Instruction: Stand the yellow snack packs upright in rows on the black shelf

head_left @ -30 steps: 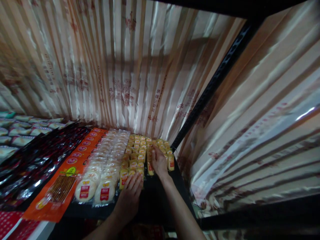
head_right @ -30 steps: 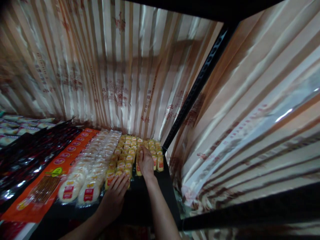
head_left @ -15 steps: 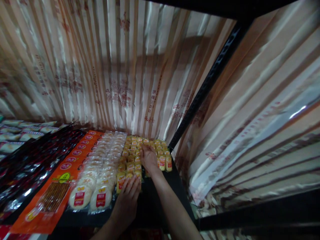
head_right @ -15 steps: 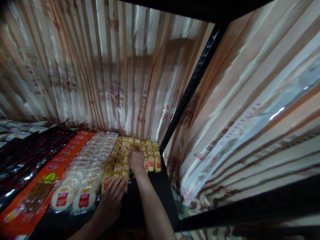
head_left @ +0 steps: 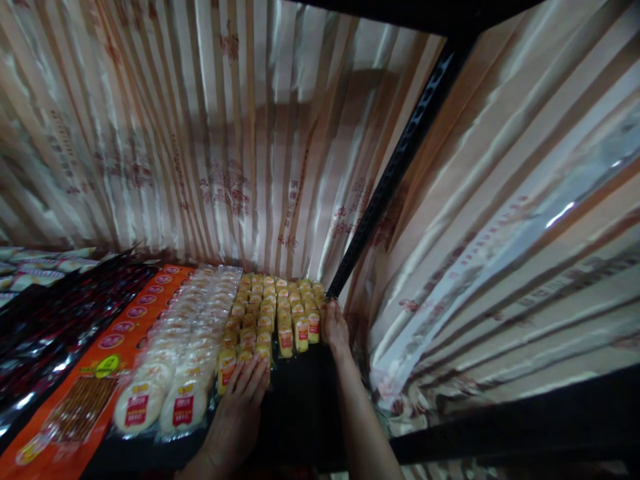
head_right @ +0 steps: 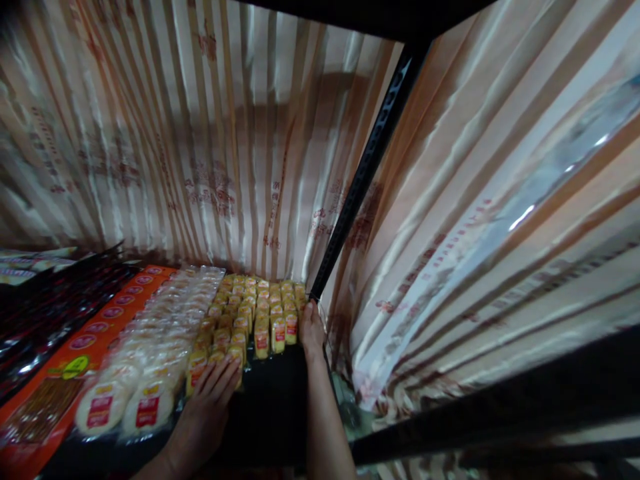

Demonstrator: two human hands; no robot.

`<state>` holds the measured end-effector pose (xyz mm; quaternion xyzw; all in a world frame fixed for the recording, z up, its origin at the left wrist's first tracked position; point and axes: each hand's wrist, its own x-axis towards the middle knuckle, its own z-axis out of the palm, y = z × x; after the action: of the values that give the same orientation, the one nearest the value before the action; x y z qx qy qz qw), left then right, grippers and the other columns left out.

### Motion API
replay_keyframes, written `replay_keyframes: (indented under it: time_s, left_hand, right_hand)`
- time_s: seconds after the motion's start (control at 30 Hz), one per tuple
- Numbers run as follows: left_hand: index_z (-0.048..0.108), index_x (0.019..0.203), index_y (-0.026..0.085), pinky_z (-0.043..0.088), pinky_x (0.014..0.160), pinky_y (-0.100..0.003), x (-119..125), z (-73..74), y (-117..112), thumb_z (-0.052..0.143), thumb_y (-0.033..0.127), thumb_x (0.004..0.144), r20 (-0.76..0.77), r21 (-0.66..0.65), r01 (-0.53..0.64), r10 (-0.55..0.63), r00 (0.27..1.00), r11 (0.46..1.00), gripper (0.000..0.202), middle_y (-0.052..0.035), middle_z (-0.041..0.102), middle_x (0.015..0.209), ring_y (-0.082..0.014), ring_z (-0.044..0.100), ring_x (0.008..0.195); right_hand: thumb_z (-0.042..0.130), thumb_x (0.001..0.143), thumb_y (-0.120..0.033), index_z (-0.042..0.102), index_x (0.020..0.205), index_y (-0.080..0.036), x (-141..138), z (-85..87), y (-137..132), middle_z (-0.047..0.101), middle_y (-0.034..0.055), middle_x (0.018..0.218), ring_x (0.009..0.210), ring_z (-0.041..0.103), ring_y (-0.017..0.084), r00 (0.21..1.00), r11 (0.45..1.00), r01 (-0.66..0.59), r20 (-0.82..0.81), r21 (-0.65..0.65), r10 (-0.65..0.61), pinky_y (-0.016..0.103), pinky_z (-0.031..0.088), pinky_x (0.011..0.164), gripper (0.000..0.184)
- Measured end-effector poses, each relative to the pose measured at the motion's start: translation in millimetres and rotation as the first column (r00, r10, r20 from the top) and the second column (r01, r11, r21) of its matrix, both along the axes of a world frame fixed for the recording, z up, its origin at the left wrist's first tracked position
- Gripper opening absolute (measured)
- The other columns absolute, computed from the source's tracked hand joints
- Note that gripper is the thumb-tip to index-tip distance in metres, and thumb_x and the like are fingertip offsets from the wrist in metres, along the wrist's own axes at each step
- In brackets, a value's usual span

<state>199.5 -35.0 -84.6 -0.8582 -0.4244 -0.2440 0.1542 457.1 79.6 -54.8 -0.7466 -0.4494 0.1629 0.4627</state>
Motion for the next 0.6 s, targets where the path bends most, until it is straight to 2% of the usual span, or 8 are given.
replay_keyframes:
  time_s: [0.13,0.23,0.33,0.5,0.6]
  left_hand:
    - [0.045,0.128,0.018,0.019,0.109,-0.036,-1.4,0.1,0.6,0.040,0.000,0.061,-0.041,0.014,0.005,-0.005,0.999,1.000,0.070,-0.0006,0.043,0.138,-0.0195,0.033,0.129]
    - [0.044,0.129,0.017,0.024,0.106,-0.037,-3.1,-1.6,0.6,0.038,-0.001,0.061,-0.051,0.032,0.013,-0.011,0.999,0.999,0.071,-0.0018,0.042,0.139,-0.0207,0.031,0.130]
    - [0.043,0.130,0.017,0.028,0.104,-0.038,-4.2,-3.9,1.0,0.037,-0.002,0.062,-0.064,0.042,0.026,-0.023,0.998,0.999,0.071,-0.0023,0.041,0.140,-0.0218,0.030,0.131]
    - [0.043,0.130,0.016,0.033,0.101,-0.039,-3.3,0.2,1.1,0.036,-0.002,0.060,-0.064,0.053,0.023,-0.020,0.998,0.998,0.073,-0.0023,0.042,0.139,-0.0218,0.030,0.131]
    - [0.043,0.130,0.016,0.034,0.100,-0.038,-2.9,4.4,-0.4,0.036,-0.003,0.060,-0.053,0.048,0.031,-0.028,0.998,0.998,0.072,-0.0024,0.042,0.139,-0.0213,0.030,0.131]
  right_hand:
    - [0.017,0.081,-0.062,0.056,0.119,-0.013,5.2,-9.5,6.9,0.057,0.0155,0.122,0.117,0.049,0.023,0.997,1.000,-0.004,-0.073,0.015,0.005,0.036,0.037,0.095,0.073]
    - [0.029,0.079,-0.058,0.062,0.110,-0.012,15.2,-10.6,10.8,0.061,0.0174,0.115,0.111,0.054,0.025,0.996,0.999,0.046,-0.083,0.023,-0.044,0.038,0.040,0.092,0.064]
    - [0.039,0.077,-0.054,0.066,0.101,-0.016,24.5,-9.7,13.3,0.067,0.0138,0.105,0.101,0.059,0.026,0.997,0.999,0.025,-0.080,0.020,-0.024,0.038,0.043,0.087,0.053]
    - [0.039,0.079,-0.051,0.068,0.100,-0.017,27.5,-9.8,17.7,0.070,0.0110,0.094,0.088,0.064,0.022,0.987,0.997,0.045,-0.159,0.070,-0.033,0.032,0.048,0.074,0.050]
    - [0.039,0.078,-0.046,0.067,0.103,-0.015,23.8,-7.8,19.5,0.070,0.0114,0.096,0.089,0.063,0.021,0.991,0.993,0.045,-0.129,0.107,-0.031,0.031,0.048,0.075,0.048]
